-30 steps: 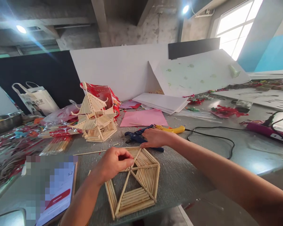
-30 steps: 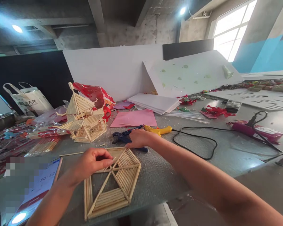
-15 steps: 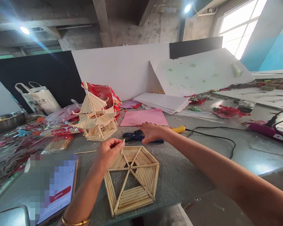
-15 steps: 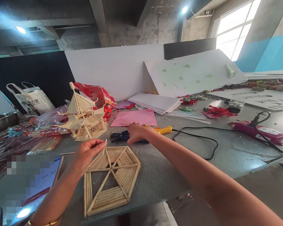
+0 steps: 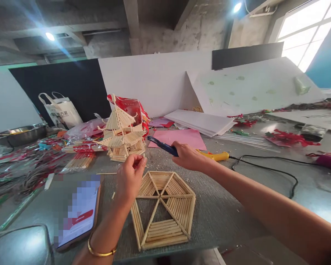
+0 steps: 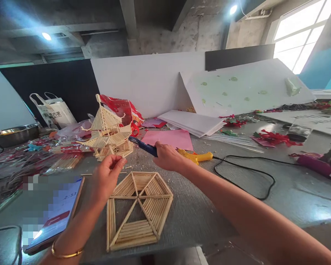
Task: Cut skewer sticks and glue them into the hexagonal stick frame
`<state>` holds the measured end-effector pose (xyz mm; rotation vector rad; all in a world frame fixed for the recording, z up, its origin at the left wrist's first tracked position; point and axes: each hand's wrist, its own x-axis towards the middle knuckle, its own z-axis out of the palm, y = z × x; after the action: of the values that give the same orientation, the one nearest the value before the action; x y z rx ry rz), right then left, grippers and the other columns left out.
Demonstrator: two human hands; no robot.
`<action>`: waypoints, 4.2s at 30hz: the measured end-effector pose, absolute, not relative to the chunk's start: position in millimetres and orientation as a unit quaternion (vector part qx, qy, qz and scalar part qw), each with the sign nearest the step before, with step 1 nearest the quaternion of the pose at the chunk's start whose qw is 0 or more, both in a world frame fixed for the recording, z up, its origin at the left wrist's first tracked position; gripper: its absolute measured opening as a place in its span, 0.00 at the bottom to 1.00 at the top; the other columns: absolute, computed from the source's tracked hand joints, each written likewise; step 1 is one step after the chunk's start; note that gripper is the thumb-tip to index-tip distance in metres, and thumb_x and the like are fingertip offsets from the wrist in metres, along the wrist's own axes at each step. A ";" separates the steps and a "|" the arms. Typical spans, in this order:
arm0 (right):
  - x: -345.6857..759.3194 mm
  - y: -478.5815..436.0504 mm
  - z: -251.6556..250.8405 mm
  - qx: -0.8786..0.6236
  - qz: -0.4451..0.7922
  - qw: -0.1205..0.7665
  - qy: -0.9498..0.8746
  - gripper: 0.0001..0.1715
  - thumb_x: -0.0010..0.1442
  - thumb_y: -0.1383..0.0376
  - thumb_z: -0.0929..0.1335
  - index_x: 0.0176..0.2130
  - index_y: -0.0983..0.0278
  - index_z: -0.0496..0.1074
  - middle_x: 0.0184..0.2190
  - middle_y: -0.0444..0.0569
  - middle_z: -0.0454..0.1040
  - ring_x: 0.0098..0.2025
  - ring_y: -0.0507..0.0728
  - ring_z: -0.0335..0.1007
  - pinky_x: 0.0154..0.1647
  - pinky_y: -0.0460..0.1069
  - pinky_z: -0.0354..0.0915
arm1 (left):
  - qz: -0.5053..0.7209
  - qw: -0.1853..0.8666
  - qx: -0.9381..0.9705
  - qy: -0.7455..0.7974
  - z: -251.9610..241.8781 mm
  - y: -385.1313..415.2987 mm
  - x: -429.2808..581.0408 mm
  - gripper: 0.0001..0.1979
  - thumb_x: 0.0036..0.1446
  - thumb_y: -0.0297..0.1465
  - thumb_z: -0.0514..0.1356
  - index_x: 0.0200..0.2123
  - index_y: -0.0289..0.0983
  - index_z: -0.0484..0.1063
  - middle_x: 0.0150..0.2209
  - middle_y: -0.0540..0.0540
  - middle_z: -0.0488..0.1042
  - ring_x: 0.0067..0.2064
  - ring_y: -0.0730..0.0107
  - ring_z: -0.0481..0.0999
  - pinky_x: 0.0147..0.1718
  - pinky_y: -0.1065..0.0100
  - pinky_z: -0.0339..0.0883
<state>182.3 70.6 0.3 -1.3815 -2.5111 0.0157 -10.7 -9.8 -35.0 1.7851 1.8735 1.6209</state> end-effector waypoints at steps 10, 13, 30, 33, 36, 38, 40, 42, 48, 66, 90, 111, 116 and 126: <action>181.1 46.8 -3.4 -0.418 0.059 0.148 -0.895 0.23 0.50 0.66 0.60 0.47 0.69 0.61 0.39 0.57 0.70 0.39 0.58 0.66 0.37 0.49 0.55 | 0.561 -0.011 0.574 0.596 -32.6 -13.3 -8.2 0.10 0.54 0.38 0.56 0.32 0.37 0.69 0.30 0.47 0.75 0.30 0.69 0.73 0.33 0.69 0.65; 178.3 40.4 -4.0 -0.407 0.068 0.153 -0.898 0.20 0.50 0.66 0.60 0.44 0.68 0.62 0.37 0.55 0.70 0.36 0.57 0.66 0.35 0.48 0.55 | 0.564 -0.021 0.563 0.604 -31.5 -14.2 -8.2 0.10 0.53 0.38 0.57 0.32 0.37 0.70 0.29 0.47 0.75 0.31 0.68 0.73 0.33 0.69 0.65; 172.7 27.8 -8.3 -0.409 0.030 0.133 -0.902 0.07 0.52 0.65 0.58 0.34 0.65 0.60 0.29 0.51 0.70 0.29 0.55 0.67 0.28 0.48 0.51 | 0.557 -0.036 0.533 0.636 -29.4 -13.2 -8.1 0.10 0.50 0.39 0.60 0.28 0.38 0.70 0.26 0.50 0.74 0.28 0.69 0.72 0.32 0.70 0.63; 172.4 27.2 -8.8 -0.405 0.030 0.134 -0.904 0.07 0.53 0.65 0.58 0.34 0.65 0.60 0.28 0.51 0.70 0.29 0.55 0.67 0.28 0.48 0.51 | 0.559 -0.039 0.529 0.638 -29.9 -11.7 -8.9 0.10 0.50 0.39 0.60 0.28 0.38 0.70 0.26 0.51 0.74 0.28 0.70 0.71 0.32 0.70 0.62; 171.8 26.4 -9.4 -0.412 0.032 0.130 -0.901 0.07 0.52 0.64 0.58 0.33 0.65 0.60 0.27 0.51 0.70 0.27 0.54 0.66 0.27 0.48 0.49 | 0.560 -0.042 0.525 0.640 -29.9 -11.7 -8.8 0.10 0.50 0.39 0.60 0.28 0.38 0.69 0.26 0.51 0.73 0.28 0.70 0.71 0.32 0.70 0.62; 171.4 25.8 -9.8 -0.419 0.032 0.131 -0.898 0.07 0.52 0.64 0.58 0.33 0.65 0.61 0.26 0.50 0.70 0.26 0.53 0.65 0.26 0.48 0.48 | 0.559 -0.043 0.523 0.642 -29.8 -12.4 -8.5 0.10 0.50 0.39 0.60 0.28 0.38 0.69 0.26 0.51 0.73 0.28 0.70 0.71 0.32 0.69 0.62; 170.9 25.3 -10.2 -0.420 0.034 0.135 -0.897 0.08 0.52 0.64 0.58 0.32 0.65 0.61 0.26 0.50 0.70 0.25 0.53 0.64 0.25 0.48 0.47 | 0.559 -0.049 0.523 0.641 -29.8 -13.1 -8.3 0.10 0.50 0.39 0.60 0.28 0.38 0.69 0.26 0.51 0.73 0.28 0.70 0.71 0.32 0.69 0.62; 170.6 25.0 -10.4 -0.417 0.034 0.138 -0.898 0.08 0.53 0.64 0.58 0.33 0.65 0.61 0.26 0.50 0.70 0.25 0.53 0.64 0.25 0.48 0.47 | 0.561 -0.062 0.524 0.637 -30.0 -13.4 -8.3 0.10 0.50 0.39 0.60 0.28 0.38 0.69 0.26 0.51 0.73 0.28 0.70 0.71 0.32 0.69 0.62; 170.8 22.9 -8.3 -0.417 0.041 0.135 -0.898 0.07 0.52 0.64 0.59 0.32 0.65 0.60 0.27 0.50 0.70 0.25 0.53 0.63 0.25 0.48 0.47 | 0.556 -0.097 0.528 0.634 -29.0 -13.4 -7.6 0.10 0.51 0.38 0.59 0.28 0.38 0.69 0.26 0.50 0.73 0.28 0.70 0.71 0.32 0.69 0.63; 172.2 23.4 -7.1 -0.413 0.052 0.132 -0.900 0.07 0.52 0.64 0.58 0.32 0.65 0.60 0.27 0.51 0.70 0.26 0.53 0.64 0.26 0.48 0.48 | 0.549 -0.130 0.535 0.629 -29.8 -14.1 -9.5 0.08 0.50 0.36 0.60 0.27 0.38 0.68 0.26 0.51 0.71 0.28 0.71 0.69 0.32 0.70 0.62; 168.7 18.5 -2.8 -0.447 0.032 0.135 -0.884 0.11 0.54 0.61 0.60 0.32 0.66 0.66 0.23 0.50 0.70 0.23 0.52 0.63 0.23 0.48 0.45 | 0.564 -0.126 0.531 0.620 -30.6 -11.7 -7.7 0.08 0.49 0.36 0.62 0.26 0.38 0.68 0.24 0.52 0.71 0.27 0.71 0.69 0.31 0.70 0.61; 158.8 52.3 -7.0 -0.513 0.073 0.129 -0.845 0.32 0.54 0.41 0.58 0.30 0.65 0.72 0.26 0.54 0.73 0.27 0.57 0.68 0.24 0.48 0.53 | 0.575 -0.032 0.516 0.634 -29.5 1.5 -11.0 0.07 0.46 0.34 0.63 0.28 0.37 0.70 0.25 0.51 0.73 0.26 0.71 0.70 0.30 0.70 0.61; 173.0 64.2 -8.5 -0.531 0.061 0.145 -0.833 0.30 0.56 0.45 0.57 0.32 0.67 0.71 0.27 0.55 0.73 0.28 0.58 0.69 0.24 0.48 0.53 | 0.693 0.192 0.437 0.540 -30.3 6.7 -13.3 0.10 0.41 0.33 0.66 0.27 0.34 0.71 0.22 0.53 0.69 0.25 0.77 0.66 0.27 0.73 0.60; 171.9 44.3 -13.9 -0.469 -0.016 0.191 -0.862 0.27 0.58 0.48 0.58 0.43 0.68 0.63 0.36 0.56 0.73 0.35 0.58 0.70 0.31 0.49 0.55 | 0.759 0.535 0.181 0.324 -26.3 4.1 -20.1 0.04 0.50 0.20 0.59 0.26 0.31 0.70 0.25 0.48 0.73 0.25 0.79 0.70 0.25 0.74 0.67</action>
<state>171.9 44.3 -13.9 -1.3169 -2.4219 -0.0456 -20.1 4.1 -26.3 0.4315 0.7726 1.8070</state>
